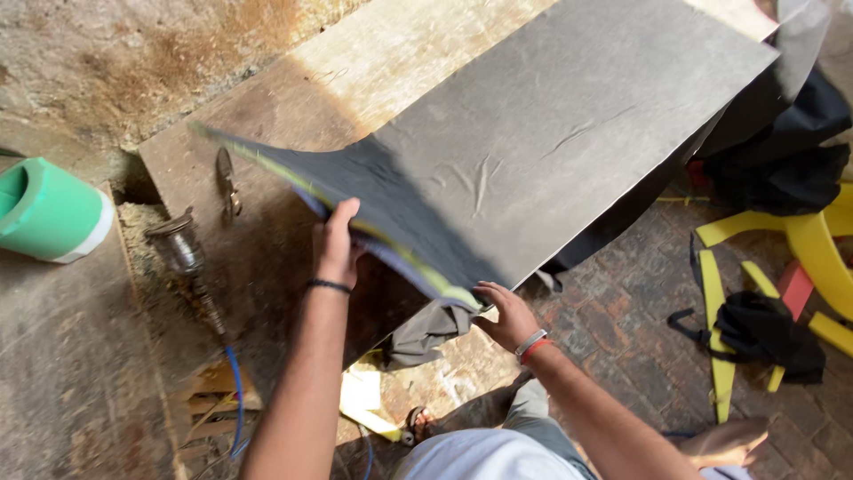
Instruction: The person spreads a large dark fabric sheet over a yellow foam panel on a workbench and smooths it flat. They cut the fabric to size with shears, lift the cut piece away, then hold a spray gun and apply adhesive along a long yellow foam strip on the bench.
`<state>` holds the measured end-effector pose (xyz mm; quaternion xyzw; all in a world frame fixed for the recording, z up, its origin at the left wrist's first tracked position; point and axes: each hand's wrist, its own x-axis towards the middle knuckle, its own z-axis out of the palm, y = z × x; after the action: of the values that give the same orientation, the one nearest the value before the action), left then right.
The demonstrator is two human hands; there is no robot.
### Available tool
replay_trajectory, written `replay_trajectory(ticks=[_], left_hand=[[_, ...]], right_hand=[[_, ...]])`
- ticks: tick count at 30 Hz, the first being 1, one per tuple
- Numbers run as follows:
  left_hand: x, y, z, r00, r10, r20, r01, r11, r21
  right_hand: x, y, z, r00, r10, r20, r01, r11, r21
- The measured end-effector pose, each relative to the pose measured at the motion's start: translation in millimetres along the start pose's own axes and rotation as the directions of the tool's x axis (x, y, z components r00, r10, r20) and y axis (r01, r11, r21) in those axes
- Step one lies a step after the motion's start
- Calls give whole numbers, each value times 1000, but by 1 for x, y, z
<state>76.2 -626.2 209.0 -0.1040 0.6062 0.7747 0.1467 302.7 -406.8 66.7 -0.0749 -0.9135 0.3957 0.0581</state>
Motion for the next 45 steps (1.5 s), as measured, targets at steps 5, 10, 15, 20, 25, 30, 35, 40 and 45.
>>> replay_trajectory(ticks=[5,10,15,20,25,30,35,40,45], left_hand=[[-6,26,195,974,227,1,-224,960,168],[-11,28,341,954,199,226,-265,909,322],[12,-17,405,779,190,597,-497,768,405],[61,-82,409,782,240,575,-623,290,726],[112,-145,443,672,393,628,-712,107,694],[134,-190,493,730,272,627,-659,38,751],[146,-237,525,737,125,665,-660,-85,747],[181,-265,541,823,-234,518,-557,-151,817],[177,-274,544,949,-39,314,-317,-117,941]], right_hand=[[36,54,-63,977,198,77,-212,875,435],[69,111,-128,961,274,-28,-109,474,874],[121,185,-205,898,377,-227,11,496,868],[182,256,-284,774,454,-442,83,619,781],[225,320,-377,617,439,-653,51,806,590],[264,380,-455,557,528,-641,-115,814,570],[287,451,-469,421,810,-409,-477,581,660],[295,505,-443,383,882,-273,-611,464,641],[310,529,-434,281,958,-46,-482,183,857]])
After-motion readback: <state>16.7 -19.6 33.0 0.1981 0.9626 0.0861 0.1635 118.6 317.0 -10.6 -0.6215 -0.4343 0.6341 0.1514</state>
